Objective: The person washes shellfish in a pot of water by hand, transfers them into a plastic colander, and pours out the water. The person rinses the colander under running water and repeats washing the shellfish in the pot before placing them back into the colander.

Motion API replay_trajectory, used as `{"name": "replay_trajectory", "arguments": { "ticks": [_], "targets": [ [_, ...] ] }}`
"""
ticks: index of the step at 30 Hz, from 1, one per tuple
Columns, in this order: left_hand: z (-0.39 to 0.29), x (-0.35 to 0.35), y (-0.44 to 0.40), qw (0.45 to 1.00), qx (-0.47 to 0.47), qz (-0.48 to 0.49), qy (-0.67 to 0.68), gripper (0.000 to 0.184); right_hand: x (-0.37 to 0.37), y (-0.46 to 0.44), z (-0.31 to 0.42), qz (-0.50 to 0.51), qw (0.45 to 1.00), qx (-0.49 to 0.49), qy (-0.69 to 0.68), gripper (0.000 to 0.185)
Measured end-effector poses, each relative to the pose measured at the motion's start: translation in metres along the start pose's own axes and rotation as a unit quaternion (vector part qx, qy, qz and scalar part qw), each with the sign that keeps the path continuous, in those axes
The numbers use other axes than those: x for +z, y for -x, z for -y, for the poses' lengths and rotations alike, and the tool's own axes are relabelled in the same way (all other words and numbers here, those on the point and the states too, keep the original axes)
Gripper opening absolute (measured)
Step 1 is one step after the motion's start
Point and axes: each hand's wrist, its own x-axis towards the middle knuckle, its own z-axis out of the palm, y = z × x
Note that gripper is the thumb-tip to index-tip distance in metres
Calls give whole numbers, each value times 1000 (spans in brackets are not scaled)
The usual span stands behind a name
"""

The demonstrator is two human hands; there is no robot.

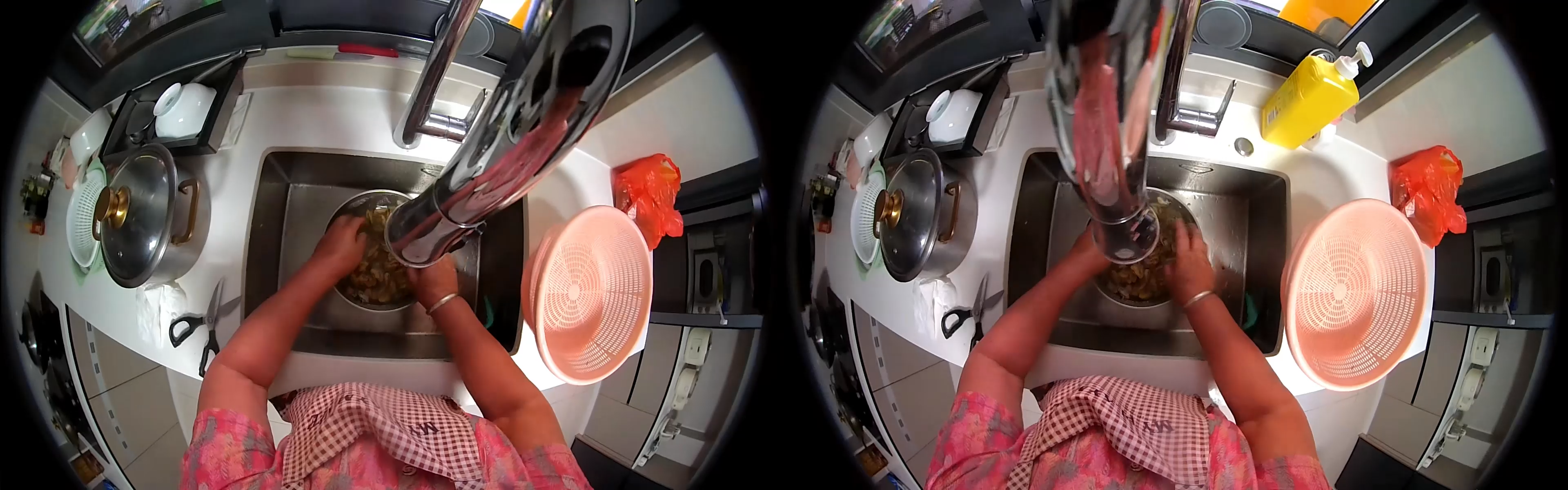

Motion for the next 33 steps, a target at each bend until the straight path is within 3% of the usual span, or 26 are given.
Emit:
{"name": "replay_trajectory", "arguments": {
  "ticks": [3,4,6,7,8,11,14,15,18,19,20,22,26,28,32,33],
  "targets": [
    [17,18,-21,996,-57,30,67,46,25,-23,-11,-23,995,-56,-81,78],
    [19,23,-28,993,-96,37,59,46,56,-37,-28,-19,991,-20,-128,77],
    [13,32,-42,995,-86,30,29,46,116,-64,-61,-20,973,52,-222,78],
    [10,41,-39,999,-41,15,8,46,74,-60,-29,25,958,125,-257,79],
    [9,46,-41,999,-25,19,11,48,46,-61,-7,71,934,195,-290,81],
    [15,62,-49,994,-42,74,67,60,104,-81,-33,103,886,315,-323,84],
    [25,78,-48,970,-107,161,149,78,117,-73,-45,152,780,280,-539,84],
    [15,70,-44,954,-123,200,187,75,121,-75,-44,111,800,240,-539,75],
    [-40,38,-40,947,-159,251,125,65,78,-56,-9,25,827,204,-523,52],
    [-56,30,-40,943,-171,266,105,62,107,-70,-13,-72,861,136,-485,43],
    [-62,26,-37,945,-176,264,76,57,129,-69,-29,-49,897,150,-413,41],
    [-69,19,-33,954,-177,242,12,46,75,-68,-10,0,950,173,-261,38],
    [-50,20,-26,974,-145,162,-71,46,17,-60,14,35,957,199,-211,35],
    [10,36,-20,983,-122,134,-37,46,24,-60,8,38,973,143,-175,45],
    [-13,20,-16,981,-81,174,13,44,2,-34,12,89,981,91,-148,67],
    [-25,15,-15,980,-72,184,23,45,5,-36,10,171,968,128,-132,104]
  ]
}}
